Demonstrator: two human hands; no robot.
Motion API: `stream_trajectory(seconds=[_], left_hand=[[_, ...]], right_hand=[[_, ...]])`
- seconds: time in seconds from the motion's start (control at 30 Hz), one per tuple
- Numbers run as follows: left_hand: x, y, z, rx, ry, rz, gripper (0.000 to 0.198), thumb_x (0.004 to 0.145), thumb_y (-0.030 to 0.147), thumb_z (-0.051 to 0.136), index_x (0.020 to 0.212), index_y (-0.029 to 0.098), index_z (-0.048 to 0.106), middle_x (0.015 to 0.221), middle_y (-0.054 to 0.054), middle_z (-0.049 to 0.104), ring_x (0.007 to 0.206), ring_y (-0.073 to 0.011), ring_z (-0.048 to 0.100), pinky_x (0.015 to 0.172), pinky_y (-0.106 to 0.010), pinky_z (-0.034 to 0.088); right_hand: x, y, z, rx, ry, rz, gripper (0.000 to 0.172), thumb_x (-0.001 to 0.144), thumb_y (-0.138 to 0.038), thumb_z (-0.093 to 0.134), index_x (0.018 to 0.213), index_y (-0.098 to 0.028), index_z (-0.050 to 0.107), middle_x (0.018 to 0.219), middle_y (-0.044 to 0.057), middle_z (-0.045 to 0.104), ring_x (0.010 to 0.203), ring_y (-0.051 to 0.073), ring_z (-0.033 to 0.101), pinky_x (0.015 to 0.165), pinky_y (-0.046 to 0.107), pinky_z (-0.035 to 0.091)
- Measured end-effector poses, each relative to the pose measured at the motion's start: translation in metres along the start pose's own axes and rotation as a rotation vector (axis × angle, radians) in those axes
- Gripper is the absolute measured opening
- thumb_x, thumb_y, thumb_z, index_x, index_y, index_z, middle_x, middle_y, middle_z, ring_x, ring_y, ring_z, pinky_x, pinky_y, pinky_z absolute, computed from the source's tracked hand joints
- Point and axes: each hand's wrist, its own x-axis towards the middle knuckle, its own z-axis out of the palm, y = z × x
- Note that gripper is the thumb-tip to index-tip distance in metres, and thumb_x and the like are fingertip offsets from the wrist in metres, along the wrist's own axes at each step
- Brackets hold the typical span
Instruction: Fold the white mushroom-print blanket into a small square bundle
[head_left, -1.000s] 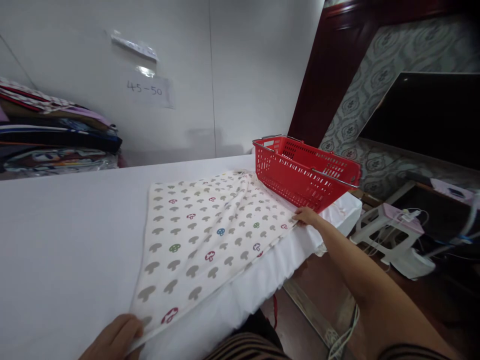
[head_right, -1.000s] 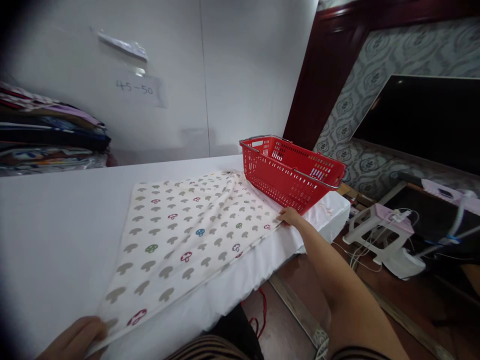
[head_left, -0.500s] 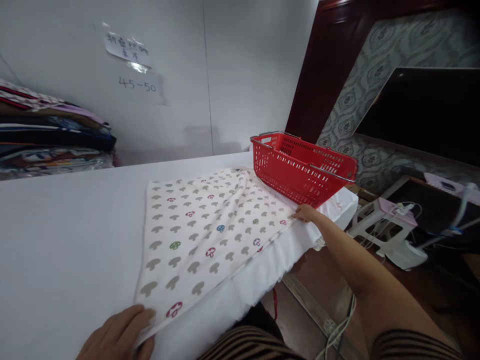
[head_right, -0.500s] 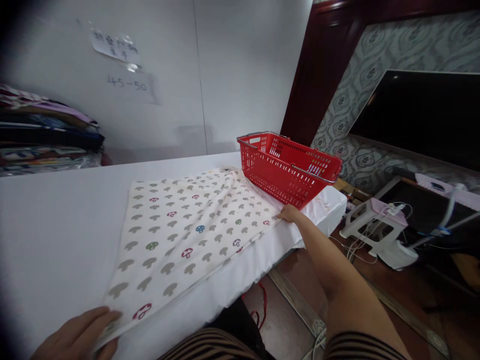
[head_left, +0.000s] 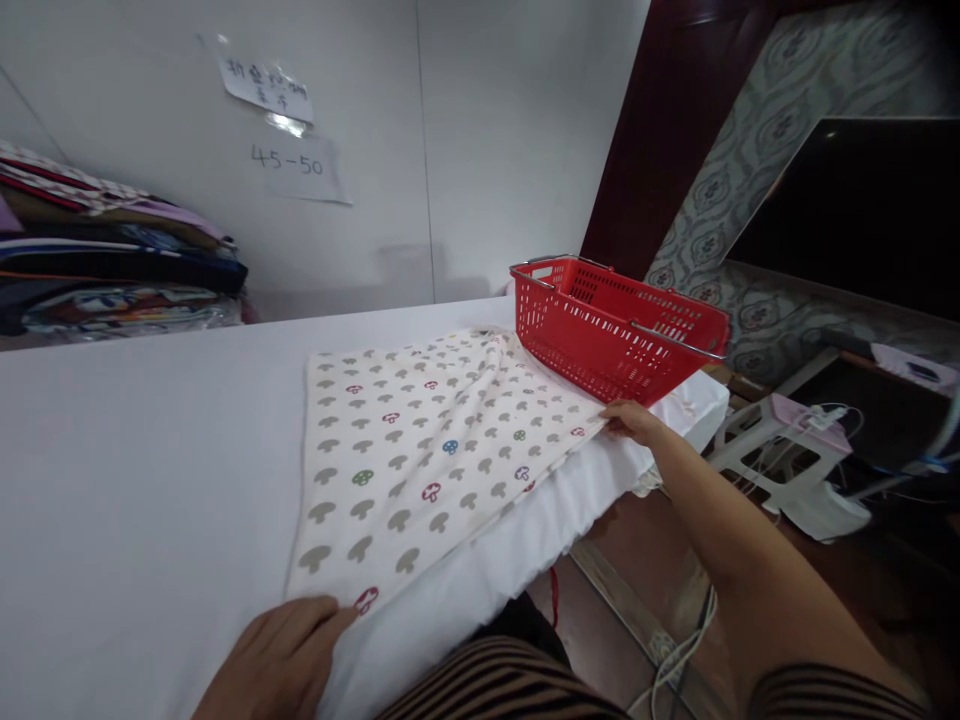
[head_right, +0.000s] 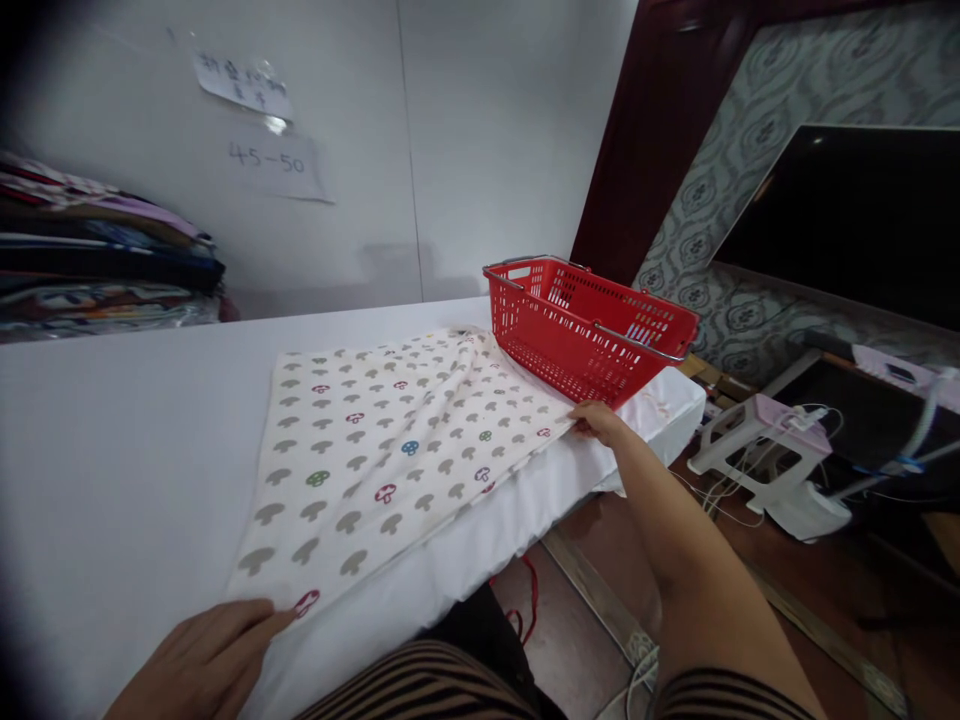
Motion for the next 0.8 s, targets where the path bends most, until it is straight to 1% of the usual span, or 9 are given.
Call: stream_trajectory(seconds=[0.1,0.17,0.23,0.33,0.43,0.53,0.63,0.7,0.8], left_hand=[[0.004,0.002,-0.004,-0.008,0.009,0.034,0.027,0.079,0.020,0.045,0.096,0.027,0.064,0.091,0.000,0.066,0.083,-0.0162,0.060,0.073,-0.028,0.045],[0.011,0.007,-0.007,-0.003,0.029,0.013,0.027,0.078,0.020,0.045,0.096,0.026,0.064,0.092,-0.001,0.065,0.084,-0.0173,0.059,0.074,-0.029,0.045],[0.024,0.015,-0.011,0.003,0.023,-0.028,0.029,0.078,0.019,0.045,0.100,0.024,0.063,0.096,-0.003,0.065,0.088,-0.0189,0.058,0.077,-0.032,0.043],[0.057,0.035,-0.016,-0.006,-0.063,-0.036,0.037,0.077,0.010,0.041,0.107,0.023,0.059,0.103,-0.005,0.061,0.093,-0.0199,0.055,0.081,-0.034,0.041],[0.101,0.058,-0.016,-0.024,-0.172,0.014,0.041,0.076,0.002,0.038,0.108,0.020,0.056,0.103,-0.006,0.058,0.092,-0.0204,0.051,0.079,-0.035,0.040],[0.145,0.080,-0.005,-0.010,-0.207,0.119,0.039,0.076,0.000,0.039,0.106,0.019,0.053,0.100,-0.006,0.056,0.091,-0.0205,0.049,0.080,-0.037,0.039],[0.185,0.099,0.012,0.025,-0.237,0.228,0.032,0.078,0.001,0.040,0.102,0.017,0.053,0.097,-0.006,0.054,0.089,-0.0206,0.048,0.076,-0.036,0.040],[0.207,0.111,0.023,0.035,-0.252,0.270,0.025,0.081,0.003,0.041,0.099,0.015,0.053,0.096,-0.007,0.054,0.088,-0.0207,0.048,0.075,-0.036,0.040],[0.231,0.123,0.036,0.029,-0.238,0.274,0.021,0.084,0.006,0.039,0.099,0.014,0.052,0.098,-0.009,0.054,0.090,-0.0212,0.049,0.074,-0.036,0.040]], right_hand=[[0.001,0.007,-0.001,0.000,0.024,0.042,0.016,0.067,-0.015,0.065,0.071,-0.017,0.050,0.045,-0.004,0.052,0.041,0.010,0.052,0.043,0.021,0.048],[0.002,0.011,0.000,-0.014,0.039,0.053,0.018,0.066,-0.014,0.067,0.076,-0.017,0.052,0.044,-0.004,0.052,0.040,0.011,0.052,0.040,0.020,0.046],[0.003,0.013,0.002,-0.022,0.048,0.048,0.021,0.065,-0.015,0.068,0.079,-0.016,0.053,0.043,-0.004,0.052,0.038,0.010,0.050,0.037,0.018,0.043],[0.004,0.015,0.004,-0.012,0.050,0.032,0.020,0.065,-0.015,0.069,0.079,-0.016,0.053,0.043,-0.005,0.051,0.036,0.009,0.048,0.034,0.016,0.038],[0.002,0.016,0.004,0.010,0.061,0.015,0.017,0.067,-0.015,0.067,0.077,-0.016,0.053,0.042,-0.006,0.049,0.036,0.008,0.046,0.034,0.016,0.037],[0.001,0.018,0.005,0.030,0.084,0.002,0.016,0.067,-0.015,0.066,0.077,-0.016,0.053,0.043,-0.006,0.049,0.035,0.007,0.046,0.035,0.016,0.038],[0.001,0.020,0.005,0.045,0.096,-0.007,0.016,0.066,-0.016,0.066,0.075,-0.016,0.053,0.042,-0.007,0.048,0.035,0.007,0.045,0.035,0.016,0.037],[0.002,0.021,0.005,0.055,0.095,-0.009,0.014,0.067,-0.016,0.065,0.074,-0.016,0.053,0.041,-0.007,0.048,0.034,0.007,0.045,0.034,0.015,0.036],[0.003,0.022,0.005,0.071,0.091,-0.017,0.012,0.067,-0.016,0.064,0.072,-0.015,0.053,0.040,-0.006,0.049,0.033,0.007,0.045,0.034,0.015,0.035]])
